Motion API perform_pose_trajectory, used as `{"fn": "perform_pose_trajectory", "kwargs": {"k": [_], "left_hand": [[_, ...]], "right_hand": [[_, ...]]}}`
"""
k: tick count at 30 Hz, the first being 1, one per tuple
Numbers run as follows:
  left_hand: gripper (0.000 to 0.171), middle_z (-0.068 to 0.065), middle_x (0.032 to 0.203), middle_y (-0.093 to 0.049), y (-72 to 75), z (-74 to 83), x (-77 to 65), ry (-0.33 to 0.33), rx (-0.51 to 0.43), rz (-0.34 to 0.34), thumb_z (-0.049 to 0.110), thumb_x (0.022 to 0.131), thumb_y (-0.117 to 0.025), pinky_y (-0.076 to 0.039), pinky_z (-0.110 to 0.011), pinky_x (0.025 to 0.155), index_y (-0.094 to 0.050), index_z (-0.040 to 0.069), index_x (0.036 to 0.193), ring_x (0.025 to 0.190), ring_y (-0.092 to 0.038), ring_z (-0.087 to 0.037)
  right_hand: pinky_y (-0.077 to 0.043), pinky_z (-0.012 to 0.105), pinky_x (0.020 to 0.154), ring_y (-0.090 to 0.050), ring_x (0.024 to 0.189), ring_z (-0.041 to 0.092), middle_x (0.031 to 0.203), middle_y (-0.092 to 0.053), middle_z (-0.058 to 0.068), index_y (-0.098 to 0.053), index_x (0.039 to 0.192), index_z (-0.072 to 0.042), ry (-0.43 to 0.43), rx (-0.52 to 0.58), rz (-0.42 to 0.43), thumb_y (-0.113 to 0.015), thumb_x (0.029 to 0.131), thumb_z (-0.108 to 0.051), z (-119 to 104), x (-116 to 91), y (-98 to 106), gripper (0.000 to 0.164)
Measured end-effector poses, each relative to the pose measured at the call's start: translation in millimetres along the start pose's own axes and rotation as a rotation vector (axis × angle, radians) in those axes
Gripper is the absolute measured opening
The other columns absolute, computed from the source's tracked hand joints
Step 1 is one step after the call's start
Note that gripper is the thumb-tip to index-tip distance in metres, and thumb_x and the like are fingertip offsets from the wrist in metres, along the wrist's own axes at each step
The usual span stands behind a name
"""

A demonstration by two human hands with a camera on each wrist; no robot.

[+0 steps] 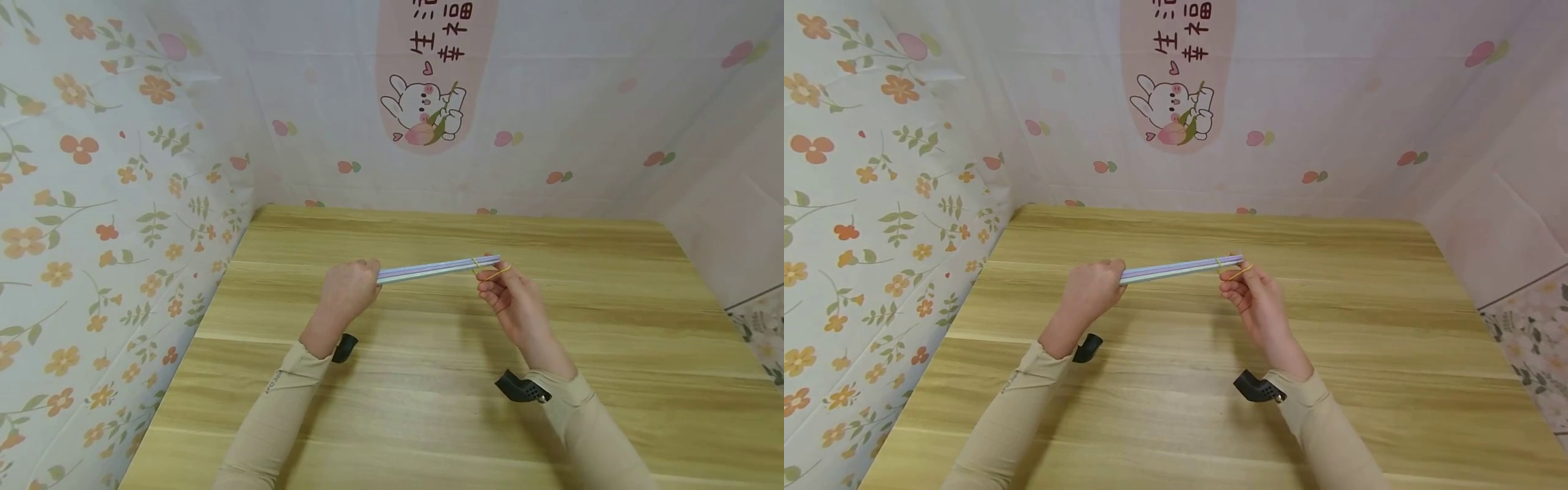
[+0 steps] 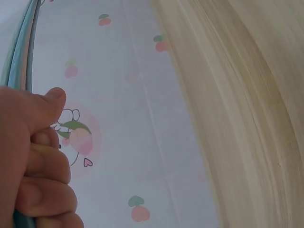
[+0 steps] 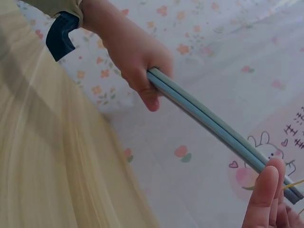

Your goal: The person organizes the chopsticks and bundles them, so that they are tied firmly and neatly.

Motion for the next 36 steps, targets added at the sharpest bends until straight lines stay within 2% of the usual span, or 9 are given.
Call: {"fn": "perform_pose_trajectory", "kwargs": {"k": [4, 8, 10, 15, 20, 24, 30, 33, 36], "left_hand": [[0.026, -0.003, 0.054, -0.055, 0.2, 0.2, 0.8, -0.032, 0.005, -0.002, 0.02, 0.077, -0.078, -0.037, -0.024, 0.035, -0.057, 0.007, 0.069, 0.039, -0.04, -0.008], [0.025, -0.003, 0.055, -0.056, 1.1, 0.3, 1.8, -0.057, 0.014, -0.004, 0.021, 0.077, -0.078, -0.04, -0.025, 0.037, -0.058, 0.008, 0.07, 0.04, -0.044, -0.009], [0.025, -0.003, 0.055, -0.056, 1.8, 0.4, 1.8, -0.065, 0.018, -0.002, 0.021, 0.077, -0.078, -0.04, -0.025, 0.037, -0.058, 0.008, 0.07, 0.039, -0.044, -0.009], [0.024, -0.002, 0.052, -0.054, 2.8, 0.9, 1.4, -0.076, 0.02, 0.016, 0.018, 0.078, -0.076, -0.035, -0.024, 0.035, -0.057, 0.009, 0.067, 0.038, -0.038, -0.008], [0.023, -0.002, 0.051, -0.052, 3.1, 1.4, 1.3, -0.078, 0.022, 0.017, 0.018, 0.078, -0.075, -0.034, -0.023, 0.035, -0.057, 0.009, 0.068, 0.038, -0.035, -0.007], [0.022, -0.002, 0.053, -0.055, 1.5, 1.6, 1.1, -0.075, 0.018, -0.008, 0.019, 0.078, -0.076, -0.036, -0.024, 0.036, -0.059, 0.009, 0.07, 0.038, -0.038, -0.008], [0.022, -0.003, 0.056, -0.058, 0.2, 1.4, 1.0, -0.066, 0.012, -0.035, 0.021, 0.077, -0.077, -0.04, -0.025, 0.037, -0.06, 0.009, 0.071, 0.039, -0.044, -0.009], [0.024, -0.003, 0.057, -0.059, 0.4, 0.6, 0.6, -0.059, 0.02, -0.042, 0.023, 0.076, -0.079, -0.041, -0.025, 0.037, -0.06, 0.008, 0.072, 0.04, -0.046, -0.01], [0.026, -0.002, 0.056, -0.058, 0.5, -0.6, -0.1, -0.054, 0.029, -0.046, 0.024, 0.076, -0.08, -0.041, -0.025, 0.037, -0.06, 0.008, 0.072, 0.04, -0.046, -0.009]], "right_hand": [[-0.054, 0.02, 0.062, -0.067, 0.065, 0.011, 0.079, -0.072, 0.006, -0.06, 0.116, -0.001, 0.001, -0.034, -0.006, -0.039, 0.103, -0.014, -5, 2, 1, 0.028], [-0.053, 0.02, 0.059, -0.066, 0.062, 0.011, 0.076, -0.071, 0.004, -0.066, 0.108, -0.005, -0.026, -0.089, -0.003, -0.042, 0.102, -0.013, -8, 3, 0, 0.027], [-0.052, 0.019, 0.058, -0.065, 0.061, 0.009, 0.074, -0.07, 0.003, -0.068, 0.104, -0.007, -0.05, -0.15, 0.007, -0.044, 0.101, -0.012, -8, 3, 0, 0.025], [-0.051, 0.019, 0.057, -0.062, 0.059, 0.007, 0.072, -0.068, 0.0, -0.069, 0.097, -0.01, -0.108, -0.292, 0.023, -0.051, 0.098, -0.011, -8, 3, -1, 0.018], [-0.052, 0.02, 0.059, -0.062, 0.06, 0.007, 0.073, -0.067, 0.0, -0.065, 0.093, -0.01, -0.138, -0.366, 0.027, -0.056, 0.095, -0.011, -8, 2, -3, 0.009], [-0.053, 0.02, 0.062, -0.063, 0.062, 0.008, 0.074, -0.067, 0.0, -0.057, 0.095, -0.008, -0.147, -0.416, 0.01, -0.056, 0.095, -0.007, -5, 3, -7, 0.001], [-0.053, 0.021, 0.064, -0.064, 0.064, 0.008, 0.078, -0.067, -0.001, -0.045, 0.105, -0.006, -0.158, -0.465, -0.028, -0.057, 0.093, -0.002, -1, 3, -10, 0.018], [-0.053, 0.022, 0.067, -0.064, 0.068, 0.008, 0.082, -0.067, -0.002, -0.044, 0.113, -0.009, -0.151, -0.472, -0.05, -0.057, 0.093, -0.003, 0, 1, -10, 0.024], [-0.054, 0.023, 0.07, -0.064, 0.072, 0.01, 0.086, -0.067, -0.001, -0.046, 0.117, -0.012, -0.115, -0.46, -0.095, -0.053, 0.096, -0.006, -1, -2, -10, 0.022]]}}
Point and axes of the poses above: each hand's wrist, its own x-axis towards the middle knuckle, its own y-axis out of the back of the hand, z = x × y, the point moved 7 cm from there along x, towards the middle knuckle
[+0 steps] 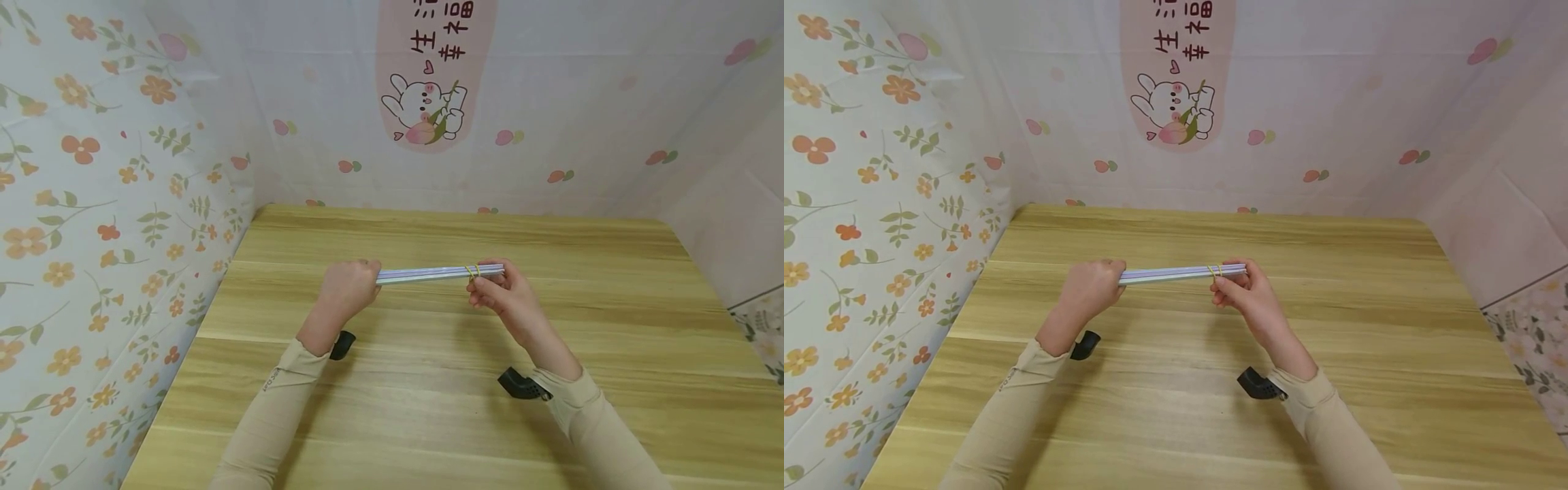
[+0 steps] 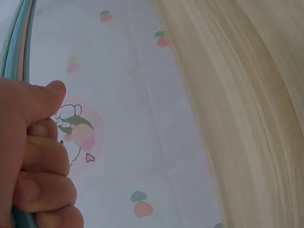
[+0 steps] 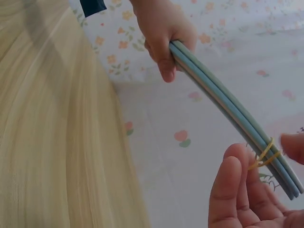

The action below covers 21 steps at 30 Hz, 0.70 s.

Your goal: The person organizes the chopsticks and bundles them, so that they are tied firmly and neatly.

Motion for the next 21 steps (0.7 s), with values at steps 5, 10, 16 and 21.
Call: {"fn": "perform_pose_trajectory", "kwargs": {"k": [5, 10, 16, 21], "left_hand": [[0.027, -0.003, 0.055, -0.057, 0.0, -1.5, -1.0, -0.005, -0.005, 0.015, 0.023, 0.075, -0.081, -0.041, -0.025, 0.038, -0.06, 0.007, 0.07, 0.04, -0.045, -0.009], [0.027, -0.003, 0.055, -0.057, -1.6, -1.5, -2.0, -0.016, -0.005, 0.022, 0.024, 0.075, -0.08, -0.042, -0.025, 0.038, -0.06, 0.008, 0.07, 0.04, -0.046, -0.01], [0.027, -0.003, 0.054, -0.055, -3.5, -1.9, -3.0, -0.003, -0.03, 0.023, 0.023, 0.074, -0.081, -0.04, -0.024, 0.037, -0.059, 0.008, 0.069, 0.039, -0.044, -0.009], [0.027, -0.002, 0.054, -0.055, -1.9, -1.9, -3.0, 0.001, -0.031, 0.035, 0.022, 0.074, -0.081, -0.04, -0.025, 0.037, -0.059, 0.008, 0.069, 0.04, -0.042, -0.008]], "right_hand": [[-0.053, 0.025, 0.071, -0.065, 0.073, 0.01, 0.089, -0.07, -0.003, -0.046, 0.114, -0.012, 0.058, -0.009, -0.025, -0.04, 0.101, -0.012, -2, -5, 6, 0.014], [-0.052, 0.023, 0.07, -0.063, 0.07, 0.009, 0.086, -0.07, -0.004, -0.041, 0.111, -0.008, -0.023, -0.106, 0.065, -0.041, 0.101, -0.012, 4, -6, 20, 0.011], [-0.052, 0.023, 0.071, -0.063, 0.07, 0.007, 0.077, -0.068, -0.009, -0.043, 0.111, -0.001, -0.048, -0.364, 0.15, -0.047, 0.098, -0.011, 12, -7, 28, 0.017], [-0.052, 0.022, 0.071, -0.065, 0.073, 0.007, 0.075, -0.068, -0.006, -0.046, 0.104, 0.003, -0.091, -0.545, 0.165, -0.054, 0.095, -0.011, 17, -9, 32, 0.019]]}}
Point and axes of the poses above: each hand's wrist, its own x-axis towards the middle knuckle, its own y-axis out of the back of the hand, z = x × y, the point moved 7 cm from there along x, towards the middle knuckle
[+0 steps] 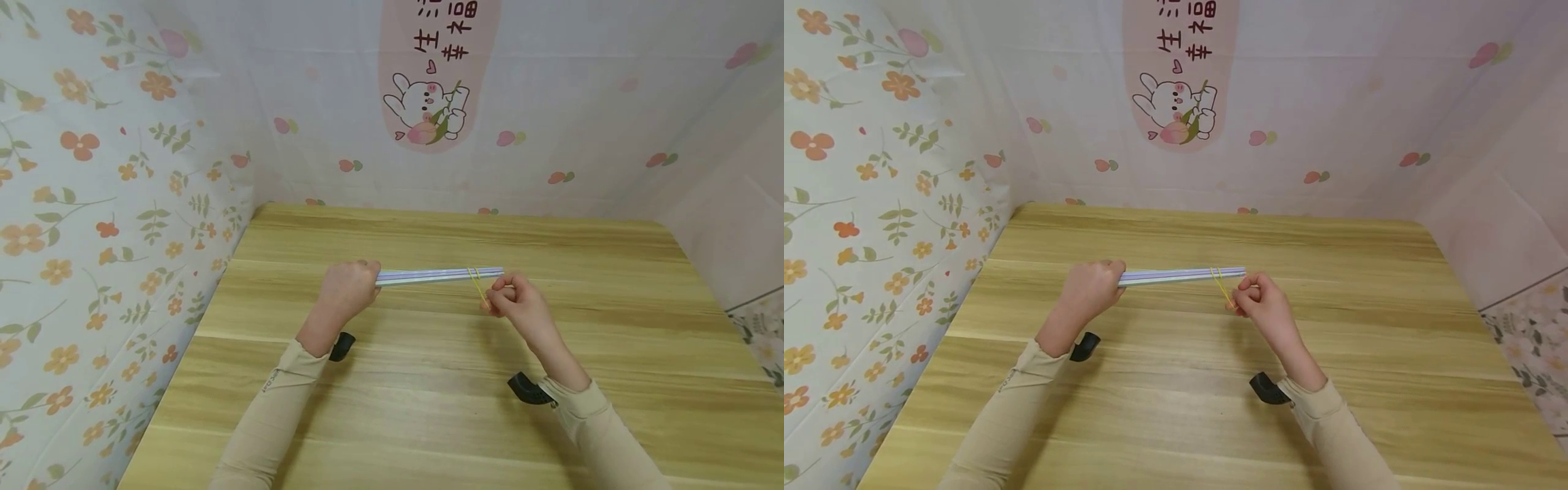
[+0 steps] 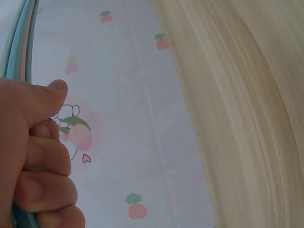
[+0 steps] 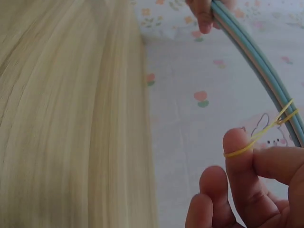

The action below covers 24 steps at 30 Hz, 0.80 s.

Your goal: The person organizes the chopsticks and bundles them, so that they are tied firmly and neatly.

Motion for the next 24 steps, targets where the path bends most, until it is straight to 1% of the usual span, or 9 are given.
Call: {"fn": "perform_pose_trajectory", "kwargs": {"k": [6, 10, 13, 15, 17, 18, 21, 23, 24], "left_hand": [[0.025, -0.003, 0.057, -0.059, -0.5, -0.2, 0.7, 0.003, -0.005, -0.012, 0.021, 0.075, -0.08, -0.041, -0.025, 0.038, -0.059, 0.008, 0.07, 0.04, -0.044, -0.009], [0.025, -0.004, 0.058, -0.061, -1.6, -1.3, 0.9, 0.015, -0.012, -0.031, 0.021, 0.075, -0.08, -0.043, -0.026, 0.039, -0.06, 0.007, 0.071, 0.042, -0.046, -0.01], [0.024, -0.003, 0.058, -0.059, -2.2, -1.5, 0.5, 0.022, -0.018, -0.043, 0.019, 0.076, -0.079, -0.042, -0.026, 0.039, -0.059, 0.007, 0.071, 0.042, -0.043, -0.009], [0.023, -0.002, 0.057, -0.058, -3.0, -1.5, 0.1, 0.027, -0.019, -0.055, 0.019, 0.077, -0.078, -0.042, -0.026, 0.038, -0.059, 0.007, 0.071, 0.043, -0.04, -0.008], [0.022, -0.002, 0.057, -0.056, -4.0, -1.7, -0.4, 0.038, -0.028, -0.069, 0.017, 0.077, -0.077, -0.041, -0.026, 0.038, -0.059, 0.007, 0.07, 0.043, -0.037, -0.008], [0.022, -0.002, 0.057, -0.056, -4.5, -1.8, -0.6, 0.044, -0.033, -0.076, 0.017, 0.078, -0.077, -0.04, -0.026, 0.038, -0.059, 0.007, 0.07, 0.044, -0.036, -0.008], [0.02, -0.002, 0.057, -0.056, -5.7, -2.3, -0.8, 0.07, -0.052, -0.087, 0.016, 0.08, -0.075, -0.04, -0.027, 0.037, -0.059, 0.006, 0.071, 0.044, -0.036, -0.008], [0.019, -0.003, 0.057, -0.056, -6.0, -2.2, -0.2, 0.082, -0.062, -0.082, 0.016, 0.081, -0.074, -0.04, -0.027, 0.037, -0.06, 0.006, 0.072, 0.043, -0.037, -0.009], [0.019, -0.003, 0.057, -0.056, -6.2, -2.0, 0.2, 0.087, -0.064, -0.076, 0.016, 0.082, -0.073, -0.04, -0.027, 0.037, -0.06, 0.006, 0.072, 0.043, -0.038, -0.009]], "right_hand": [[-0.053, 0.022, 0.07, -0.068, 0.075, 0.011, 0.082, -0.072, 0.008, -0.048, 0.102, 0.003, -0.001, -0.13, -0.061, -0.059, 0.093, -0.009, 8, -3, -2, 0.018], [-0.052, 0.023, 0.069, -0.07, 0.077, 0.02, 0.081, -0.07, 0.01, -0.054, 0.099, 0.001, 0.063, -0.181, -0.089, -0.063, 0.091, -0.008, 8, -8, -5, 0.015], [-0.052, 0.022, 0.07, -0.069, 0.079, 0.017, 0.085, -0.07, 0.011, -0.064, 0.096, 0.002, 0.178, -0.172, -0.114, -0.064, 0.089, -0.006, 1, -15, -10, 0.01], [-0.052, 0.019, 0.07, -0.067, 0.08, 0.009, 0.085, -0.07, 0.01, -0.069, 0.098, 0.003, 0.295, -0.149, -0.122, -0.064, 0.088, -0.002, -7, -20, -14, 0.012], [-0.05, 0.016, 0.073, -0.063, 0.085, 0.002, 0.085, -0.07, 0.009, -0.071, 0.105, 0.002, 0.434, -0.115, -0.123, -0.064, 0.085, 0.003, -15, -26, -19, 0.021], [-0.049, 0.014, 0.075, -0.061, 0.087, 0.0, 0.083, -0.07, 0.008, -0.069, 0.111, 0.001, 0.503, -0.094, -0.119, -0.064, 0.084, 0.005, -20, -29, -21, 0.027], [-0.046, 0.013, 0.08, -0.058, 0.094, 0.002, 0.08, -0.069, 0.008, -0.061, 0.127, -0.004, 0.688, -0.047, -0.077, -0.063, 0.084, 0.007, -31, -37, -27, 0.044], [-0.046, 0.015, 0.085, -0.057, 0.097, 0.004, 0.082, -0.069, 0.008, -0.049, 0.138, -0.006, 0.733, 0.013, -0.065, -0.06, 0.087, 0.006, -35, -40, -31, 0.054], [-0.046, 0.015, 0.088, -0.058, 0.099, 0.004, 0.084, -0.069, 0.006, -0.042, 0.143, -0.008, 0.731, 0.049, -0.067, -0.057, 0.089, 0.005, -35, -41, -33, 0.058]]}}
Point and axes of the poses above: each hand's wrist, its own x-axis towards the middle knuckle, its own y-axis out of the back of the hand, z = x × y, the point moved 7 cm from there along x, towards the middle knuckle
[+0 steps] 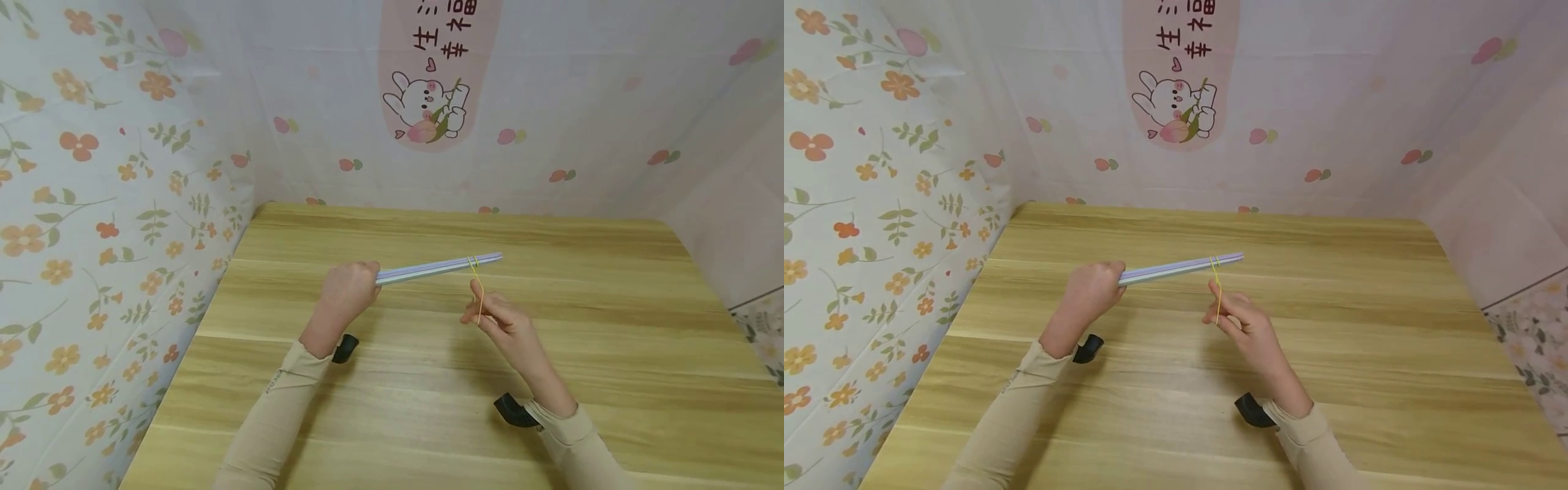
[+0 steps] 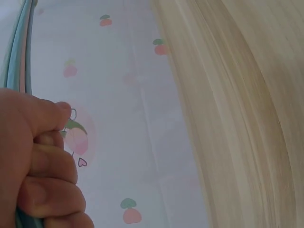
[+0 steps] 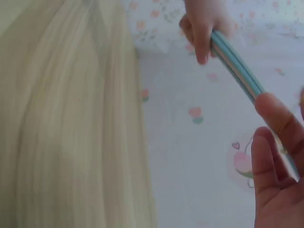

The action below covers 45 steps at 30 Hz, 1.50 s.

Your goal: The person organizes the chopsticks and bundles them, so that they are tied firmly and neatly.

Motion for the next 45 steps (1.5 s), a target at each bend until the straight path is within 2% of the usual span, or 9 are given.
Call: {"fn": "perform_pose_trajectory", "kwargs": {"k": [4, 9, 13, 15, 18, 24, 30, 37, 45], "left_hand": [[0.019, -0.003, 0.056, -0.056, 0.7, 1.2, 0.6, 0.009, 0.007, 0.039, 0.016, 0.081, -0.074, -0.038, -0.025, 0.036, -0.059, 0.006, 0.072, 0.041, -0.037, -0.009], [0.02, -0.003, 0.055, -0.056, 3.4, 4.1, -1.1, 0.007, 0.017, 0.09, 0.015, 0.078, -0.076, -0.037, -0.024, 0.036, -0.06, 0.006, 0.072, 0.041, -0.035, -0.008], [0.02, -0.003, 0.056, -0.057, 5.9, 5.3, -2.3, 0.005, 0.008, 0.118, 0.015, 0.078, -0.076, -0.038, -0.024, 0.036, -0.06, 0.005, 0.073, 0.042, -0.036, -0.008], [0.021, -0.003, 0.055, -0.057, 7.4, 5.9, -2.7, -0.001, 0.011, 0.138, 0.016, 0.079, -0.076, -0.037, -0.024, 0.036, -0.06, 0.005, 0.072, 0.041, -0.036, -0.008], [0.023, -0.003, 0.054, -0.056, 9.1, 7.2, -3.1, -0.017, 0.023, 0.166, 0.018, 0.08, -0.075, -0.036, -0.024, 0.036, -0.058, 0.006, 0.07, 0.04, -0.036, -0.008], [0.023, -0.003, 0.056, -0.059, 9.4, 8.8, -3.6, -0.048, 0.034, 0.175, 0.019, 0.078, -0.078, -0.035, -0.023, 0.035, -0.059, 0.006, 0.071, 0.041, -0.034, -0.007], [0.024, -0.002, 0.058, -0.061, 10.2, 9.0, -3.4, -0.072, 0.057, 0.166, 0.021, 0.076, -0.079, -0.035, -0.022, 0.035, -0.061, 0.007, 0.073, 0.041, -0.035, -0.006], [0.024, -0.001, 0.057, -0.06, 12.1, 8.6, -3.8, -0.104, 0.073, 0.16, 0.021, 0.076, -0.08, -0.039, -0.023, 0.036, -0.06, 0.007, 0.074, 0.041, -0.041, -0.007], [0.021, -0.003, 0.059, -0.061, 12.6, 8.6, -4.5, -0.128, 0.077, 0.137, 0.019, 0.077, -0.078, -0.042, -0.025, 0.037, -0.062, 0.006, 0.075, 0.041, -0.046, -0.008]], "right_hand": [[-0.045, 0.016, 0.089, -0.06, 0.1, 0.004, 0.094, -0.07, -0.005, -0.014, 0.153, -0.012, -0.116, 0.176, 0.045, -0.045, 0.097, 0.001, 4, -3, -4, 0.066], [-0.046, 0.019, 0.086, -0.061, 0.1, 0.008, 0.099, -0.071, -0.006, -0.018, 0.151, -0.003, -0.238, 0.475, 0.133, -0.035, 0.102, -0.008, 8, -6, -3, 0.052], [-0.049, 0.023, 0.084, -0.062, 0.102, 0.014, 0.105, -0.07, 0.0, -0.023, 0.151, -0.007, -0.286, 0.779, 0.198, -0.032, 0.103, -0.012, 9, -5, -1, 0.049], [-0.05, 0.025, 0.084, -0.062, 0.102, 0.016, 0.107, -0.069, 0.003, -0.04, 0.145, -0.007, -0.332, 0.895, 0.251, -0.033, 0.103, -0.012, 11, -3, 2, 0.043], [-0.053, 0.028, 0.085, -0.063, 0.101, 0.017, 0.106, -0.069, 0.005, -0.059, 0.13, -0.007, -0.41, 0.978, 0.328, -0.035, 0.103, -0.011, 14, -2, 8, 0.036], [-0.054, 0.031, 0.084, -0.065, 0.097, 0.018, 0.095, -0.07, 0.005, -0.068, 0.112, -0.007, -0.486, 0.989, 0.337, -0.034, 0.103, -0.011, 14, 5, 18, 0.035], [-0.055, 0.031, 0.08, -0.067, 0.093, 0.019, 0.095, -0.071, 0.006, -0.065, 0.09, -0.01, -0.503, 0.966, 0.305, -0.036, 0.103, -0.015, 14, 13, 26, 0.032], [-0.054, 0.025, 0.076, -0.068, 0.09, 0.015, 0.09, -0.073, 0.002, -0.068, 0.112, -0.012, -0.547, 0.849, 0.209, -0.034, 0.104, -0.019, 12, 20, 29, 0.036], [-0.052, 0.023, 0.074, -0.069, 0.082, 0.011, 0.083, -0.073, -0.001, -0.071, 0.106, -0.014, -0.623, 0.713, 0.185, -0.044, 0.101, -0.015, 18, 19, 31, 0.028]]}}
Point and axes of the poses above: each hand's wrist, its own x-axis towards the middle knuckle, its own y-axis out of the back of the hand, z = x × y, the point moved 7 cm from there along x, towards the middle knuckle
